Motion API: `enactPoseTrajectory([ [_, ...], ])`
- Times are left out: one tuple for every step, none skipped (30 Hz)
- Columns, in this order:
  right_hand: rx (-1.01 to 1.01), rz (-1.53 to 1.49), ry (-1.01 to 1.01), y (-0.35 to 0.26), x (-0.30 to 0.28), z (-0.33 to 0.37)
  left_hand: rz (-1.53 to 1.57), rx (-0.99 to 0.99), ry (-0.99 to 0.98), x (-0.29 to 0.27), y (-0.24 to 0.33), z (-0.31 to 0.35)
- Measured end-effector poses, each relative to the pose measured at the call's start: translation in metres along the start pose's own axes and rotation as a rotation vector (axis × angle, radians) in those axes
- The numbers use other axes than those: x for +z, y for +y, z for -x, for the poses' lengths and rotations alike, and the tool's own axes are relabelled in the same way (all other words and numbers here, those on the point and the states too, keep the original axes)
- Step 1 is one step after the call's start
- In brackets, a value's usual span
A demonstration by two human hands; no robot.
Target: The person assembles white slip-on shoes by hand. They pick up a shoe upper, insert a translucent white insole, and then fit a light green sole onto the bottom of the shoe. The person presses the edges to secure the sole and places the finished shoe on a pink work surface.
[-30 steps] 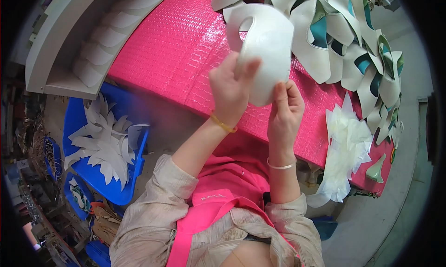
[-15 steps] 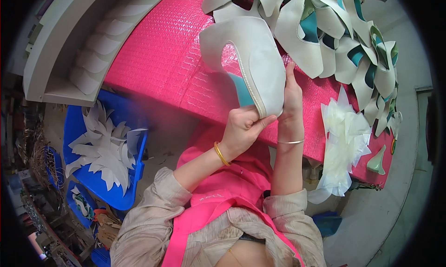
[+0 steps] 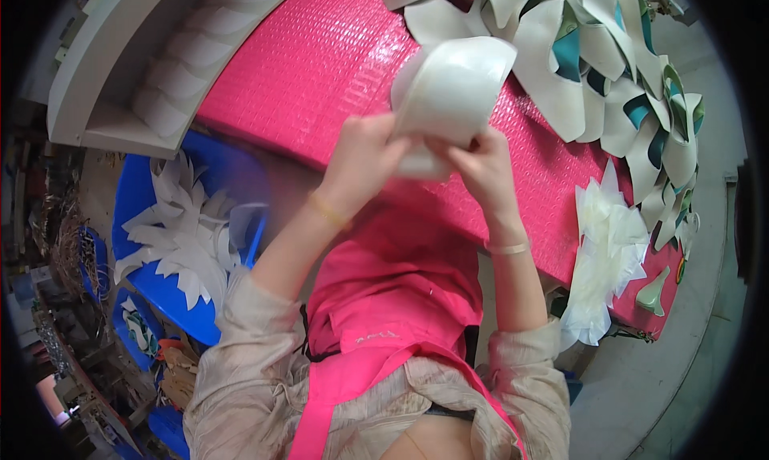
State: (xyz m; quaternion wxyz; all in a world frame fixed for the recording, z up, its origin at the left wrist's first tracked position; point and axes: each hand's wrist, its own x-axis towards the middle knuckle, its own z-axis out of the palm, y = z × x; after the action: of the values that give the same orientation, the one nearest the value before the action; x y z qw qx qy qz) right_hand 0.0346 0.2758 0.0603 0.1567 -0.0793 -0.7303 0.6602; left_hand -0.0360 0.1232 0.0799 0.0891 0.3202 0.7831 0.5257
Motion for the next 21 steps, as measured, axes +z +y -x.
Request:
enactPoseTrajectory([
  [-0.049, 0.142, 0.067, 0.003, 0.007, -0.004, -0.112, -0.008, 0.057, 0.008, -0.014, -0.005],
  [-0.114, 0.29, 0.132, 0.003, 0.01, -0.012, -0.221, -0.004, 0.125, 0.012, -0.017, -0.014],
  [-0.17, 0.356, 0.145, 0.005, 0.013, -0.019, -0.183, -0.055, 0.121, 0.012, -0.018, -0.014],
  [-0.226, 0.422, 0.16, 0.011, 0.015, -0.023, -0.144, -0.105, 0.115, 0.011, -0.015, -0.011],
  [-0.28, 0.486, 0.178, 0.017, 0.017, -0.026, -0.107, -0.154, 0.106, 0.011, -0.01, -0.008],
  [-0.311, 0.506, 0.213, 0.022, 0.021, -0.03, 0.088, -0.108, 0.206, 0.018, -0.012, -0.001],
  [-0.342, 0.525, 0.248, 0.026, 0.026, -0.033, 0.283, -0.059, 0.302, 0.031, -0.02, 0.008],
  [-0.372, 0.547, 0.284, 0.031, 0.03, -0.037, 0.481, -0.008, 0.396, 0.039, -0.023, 0.015],
  [-0.337, 0.552, 0.244, 0.032, 0.037, -0.031, 0.418, -0.024, 0.294, 0.035, -0.017, 0.018],
  [-0.267, 0.529, 0.137, 0.031, 0.044, -0.025, 0.164, -0.013, 0.364, 0.036, -0.023, 0.013],
  [-0.21, 0.492, 0.041, 0.018, 0.059, -0.016, -0.095, -0.01, 0.431, 0.039, -0.036, 0.009],
  [-0.158, 0.463, -0.05, 0.001, 0.068, -0.01, -0.346, 0.0, 0.496, 0.04, -0.042, 0.0],
  [-0.286, 0.474, -0.105, -0.005, 0.064, -0.007, -0.095, -0.032, 0.451, 0.031, -0.048, -0.009],
  [-0.414, 0.475, -0.156, -0.013, 0.057, -0.005, 0.089, -0.05, 0.427, 0.02, -0.058, -0.014],
  [-0.338, 0.589, -0.146, -0.03, 0.043, 0.004, 0.105, -0.031, 0.421, 0.005, -0.072, -0.016],
  [-0.486, 0.735, -0.008, -0.036, 0.021, 0.011, 0.125, -0.022, 0.423, -0.006, -0.08, -0.017],
  [-0.548, 0.729, 0.196, -0.03, 0.017, 0.008, -0.043, 0.02, 0.564, -0.006, -0.055, -0.019],
  [-0.609, 0.725, 0.4, -0.021, 0.013, 0.005, -0.051, -0.008, 0.519, -0.001, -0.04, -0.025],
  [-0.561, 0.789, 0.501, -0.013, 0.004, 0.006, -0.074, -0.041, 0.469, 0.001, -0.025, -0.026],
  [-0.52, 0.842, 0.598, -0.006, -0.009, 0.003, -0.103, -0.07, 0.429, 0.0, -0.018, -0.027],
  [-0.492, 0.899, 0.695, -0.003, -0.024, -0.007, -0.232, -0.002, 0.487, 0.0, -0.023, -0.029],
])
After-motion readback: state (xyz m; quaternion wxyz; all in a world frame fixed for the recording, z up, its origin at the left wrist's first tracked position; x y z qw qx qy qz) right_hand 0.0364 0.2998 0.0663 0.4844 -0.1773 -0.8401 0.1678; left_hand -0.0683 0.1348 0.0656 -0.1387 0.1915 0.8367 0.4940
